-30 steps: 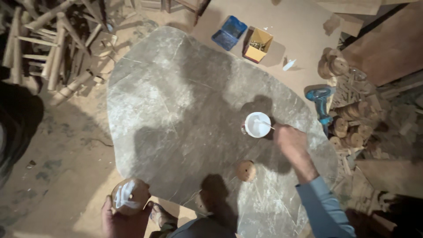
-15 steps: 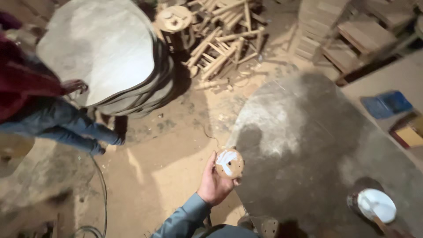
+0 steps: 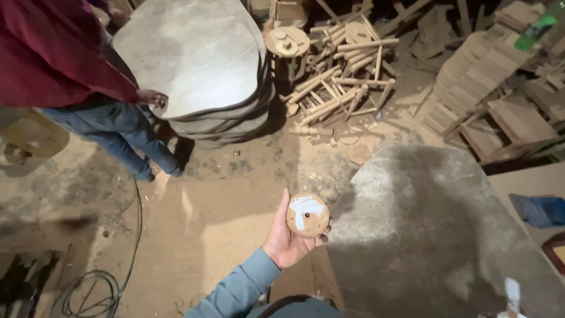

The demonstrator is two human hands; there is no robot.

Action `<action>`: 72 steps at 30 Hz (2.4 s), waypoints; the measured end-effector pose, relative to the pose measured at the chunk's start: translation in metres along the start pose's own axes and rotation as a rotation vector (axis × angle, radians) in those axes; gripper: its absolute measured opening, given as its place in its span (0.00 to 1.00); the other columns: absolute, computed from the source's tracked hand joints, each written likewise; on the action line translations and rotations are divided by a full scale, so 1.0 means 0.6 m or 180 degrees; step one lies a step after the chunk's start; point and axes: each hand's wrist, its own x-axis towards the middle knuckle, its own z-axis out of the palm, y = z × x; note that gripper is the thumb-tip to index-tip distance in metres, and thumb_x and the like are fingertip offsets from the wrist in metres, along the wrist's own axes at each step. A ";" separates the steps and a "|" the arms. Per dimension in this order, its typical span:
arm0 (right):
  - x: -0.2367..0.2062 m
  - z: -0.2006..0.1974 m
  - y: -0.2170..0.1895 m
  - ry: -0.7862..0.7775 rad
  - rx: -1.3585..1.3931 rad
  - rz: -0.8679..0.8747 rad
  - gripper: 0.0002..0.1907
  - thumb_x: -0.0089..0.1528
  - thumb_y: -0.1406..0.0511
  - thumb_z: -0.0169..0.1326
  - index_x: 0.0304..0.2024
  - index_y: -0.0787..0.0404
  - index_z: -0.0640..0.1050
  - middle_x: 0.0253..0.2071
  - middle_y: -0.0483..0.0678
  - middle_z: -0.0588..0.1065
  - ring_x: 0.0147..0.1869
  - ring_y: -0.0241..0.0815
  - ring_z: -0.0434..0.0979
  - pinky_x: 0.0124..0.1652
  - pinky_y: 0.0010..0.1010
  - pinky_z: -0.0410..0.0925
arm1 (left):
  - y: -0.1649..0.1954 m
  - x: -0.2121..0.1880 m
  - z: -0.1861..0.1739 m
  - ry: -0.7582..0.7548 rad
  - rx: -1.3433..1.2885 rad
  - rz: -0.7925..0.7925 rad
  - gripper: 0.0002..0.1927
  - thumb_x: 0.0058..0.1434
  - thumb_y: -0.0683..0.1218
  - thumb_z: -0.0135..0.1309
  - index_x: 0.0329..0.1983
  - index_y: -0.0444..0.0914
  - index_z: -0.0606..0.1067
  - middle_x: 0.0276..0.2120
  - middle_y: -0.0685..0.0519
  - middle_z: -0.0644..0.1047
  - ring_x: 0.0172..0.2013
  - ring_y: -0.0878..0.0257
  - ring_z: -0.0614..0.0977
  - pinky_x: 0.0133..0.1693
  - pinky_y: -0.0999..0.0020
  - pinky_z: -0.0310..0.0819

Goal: The person applies glue from a small bottle along the edge of a large curved board, then uses a brush to spread white glue onto two small wooden discs. The person handles the board and discs by hand in a cluttered workshop.

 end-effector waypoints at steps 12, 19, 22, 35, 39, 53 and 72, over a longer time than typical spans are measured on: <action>-0.322 0.396 -0.227 -0.2657 0.0447 -0.2079 0.13 0.67 0.68 0.52 0.52 0.65 0.81 0.32 0.48 0.79 0.33 0.37 0.74 0.35 0.28 0.68 | 0.075 -0.113 0.021 0.0217 0.0431 0.0433 0.39 0.69 0.73 0.34 0.56 0.37 0.75 0.46 0.49 0.81 0.44 0.57 0.82 0.41 0.61 0.76; -0.459 0.446 -0.351 -0.1396 -0.0809 -0.4547 0.15 0.56 0.73 0.61 0.47 0.62 0.81 0.36 0.53 0.79 0.37 0.48 0.81 0.36 0.35 0.73 | 0.121 -0.158 0.019 0.0753 0.0462 0.0735 0.38 0.67 0.72 0.33 0.57 0.39 0.75 0.46 0.51 0.81 0.46 0.59 0.82 0.48 0.61 0.77; -0.481 0.451 -0.347 -0.1573 -0.0940 -0.4397 0.16 0.53 0.74 0.62 0.45 0.62 0.82 0.36 0.52 0.80 0.36 0.48 0.82 0.33 0.36 0.74 | 0.131 -0.166 0.007 0.0796 0.0326 0.0960 0.37 0.68 0.72 0.33 0.56 0.39 0.75 0.46 0.51 0.81 0.46 0.59 0.82 0.49 0.62 0.77; -0.510 0.475 -0.295 -0.1605 -0.0654 -0.3579 0.16 0.56 0.75 0.59 0.46 0.61 0.82 0.36 0.50 0.80 0.33 0.42 0.82 0.31 0.30 0.73 | 0.111 -0.160 -0.034 0.0577 0.0551 0.1835 0.36 0.73 0.67 0.30 0.64 0.36 0.71 0.51 0.50 0.79 0.50 0.60 0.79 0.54 0.61 0.74; -0.538 0.490 -0.294 -0.1569 -0.0577 -0.3580 0.17 0.57 0.76 0.57 0.49 0.62 0.80 0.38 0.50 0.80 0.38 0.43 0.82 0.36 0.30 0.73 | 0.106 -0.155 -0.037 0.0622 0.0363 0.2057 0.36 0.73 0.67 0.29 0.63 0.36 0.70 0.51 0.49 0.78 0.50 0.59 0.80 0.53 0.61 0.75; -0.587 0.514 -0.321 -0.1860 -0.0371 -0.3524 0.16 0.60 0.76 0.56 0.50 0.65 0.79 0.38 0.51 0.78 0.38 0.40 0.80 0.37 0.28 0.71 | 0.099 -0.153 -0.042 0.0937 0.0508 0.2700 0.36 0.71 0.68 0.27 0.67 0.40 0.65 0.51 0.54 0.75 0.50 0.63 0.76 0.52 0.67 0.74; -0.592 0.558 -0.379 -0.1286 -0.0959 -0.4012 0.22 0.56 0.75 0.60 0.53 0.59 0.80 0.37 0.51 0.79 0.35 0.47 0.81 0.33 0.34 0.72 | 0.128 -0.203 -0.022 0.0627 0.0671 0.2494 0.39 0.69 0.72 0.26 0.66 0.40 0.66 0.52 0.53 0.75 0.52 0.60 0.76 0.54 0.61 0.71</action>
